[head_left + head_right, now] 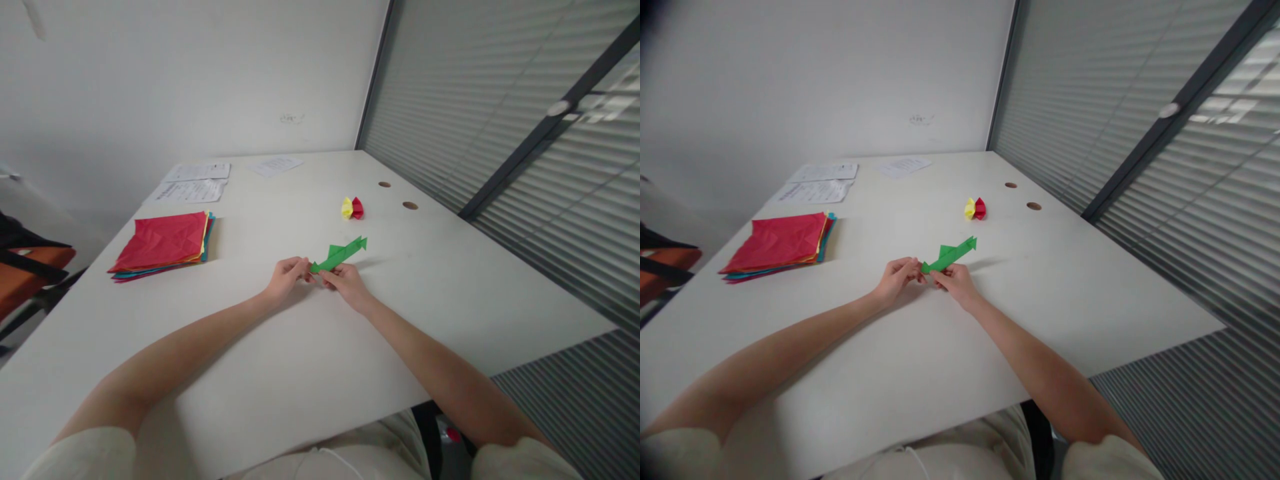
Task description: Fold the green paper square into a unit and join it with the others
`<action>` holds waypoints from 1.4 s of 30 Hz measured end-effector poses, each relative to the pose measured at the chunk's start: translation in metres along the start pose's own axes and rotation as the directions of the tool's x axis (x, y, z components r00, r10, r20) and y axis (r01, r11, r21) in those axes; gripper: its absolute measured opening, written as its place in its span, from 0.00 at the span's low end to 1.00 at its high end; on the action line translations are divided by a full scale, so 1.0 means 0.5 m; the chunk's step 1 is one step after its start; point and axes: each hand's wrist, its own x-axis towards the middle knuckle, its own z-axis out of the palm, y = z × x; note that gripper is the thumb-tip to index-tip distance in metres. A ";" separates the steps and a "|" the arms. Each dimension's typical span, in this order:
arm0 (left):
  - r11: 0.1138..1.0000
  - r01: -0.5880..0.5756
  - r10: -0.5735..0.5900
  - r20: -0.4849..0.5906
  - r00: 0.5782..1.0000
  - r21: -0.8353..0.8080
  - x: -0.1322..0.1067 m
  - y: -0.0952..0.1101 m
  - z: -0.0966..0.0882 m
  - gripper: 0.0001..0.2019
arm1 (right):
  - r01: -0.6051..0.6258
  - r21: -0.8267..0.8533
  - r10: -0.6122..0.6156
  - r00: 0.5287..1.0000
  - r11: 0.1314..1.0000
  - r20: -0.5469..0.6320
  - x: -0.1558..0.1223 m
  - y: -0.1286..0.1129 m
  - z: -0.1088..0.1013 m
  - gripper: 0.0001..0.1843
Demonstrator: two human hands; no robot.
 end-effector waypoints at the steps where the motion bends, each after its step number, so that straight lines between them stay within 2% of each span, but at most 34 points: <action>1: 1.000 0.009 -0.009 -0.006 1.000 -0.023 0.001 -0.001 -0.001 0.20 | 0.002 -0.003 -0.002 1.000 1.000 0.000 0.000 0.000 0.000 0.16; 6: 1.000 0.014 -0.014 -0.041 0.999 -0.002 0.002 -0.005 -0.003 0.15 | -0.004 -0.002 0.004 1.000 1.000 -0.007 0.001 0.001 0.002 0.16; 11: 1.000 0.009 -0.009 -0.014 1.000 0.012 0.001 -0.002 -0.003 0.14 | 0.000 -0.003 0.000 1.000 1.000 0.008 0.002 0.003 0.002 0.15; 32: 0.999 0.014 -0.012 -0.040 0.999 0.052 -0.002 0.002 0.002 0.15 | -0.004 0.019 0.004 1.000 1.000 0.022 -0.001 -0.001 0.003 0.18; 42: 0.997 0.015 -0.014 -0.015 1.000 0.071 -0.005 0.004 0.006 0.16 | 0.081 -0.050 -0.075 0.991 0.995 0.109 0.004 0.011 -0.004 0.18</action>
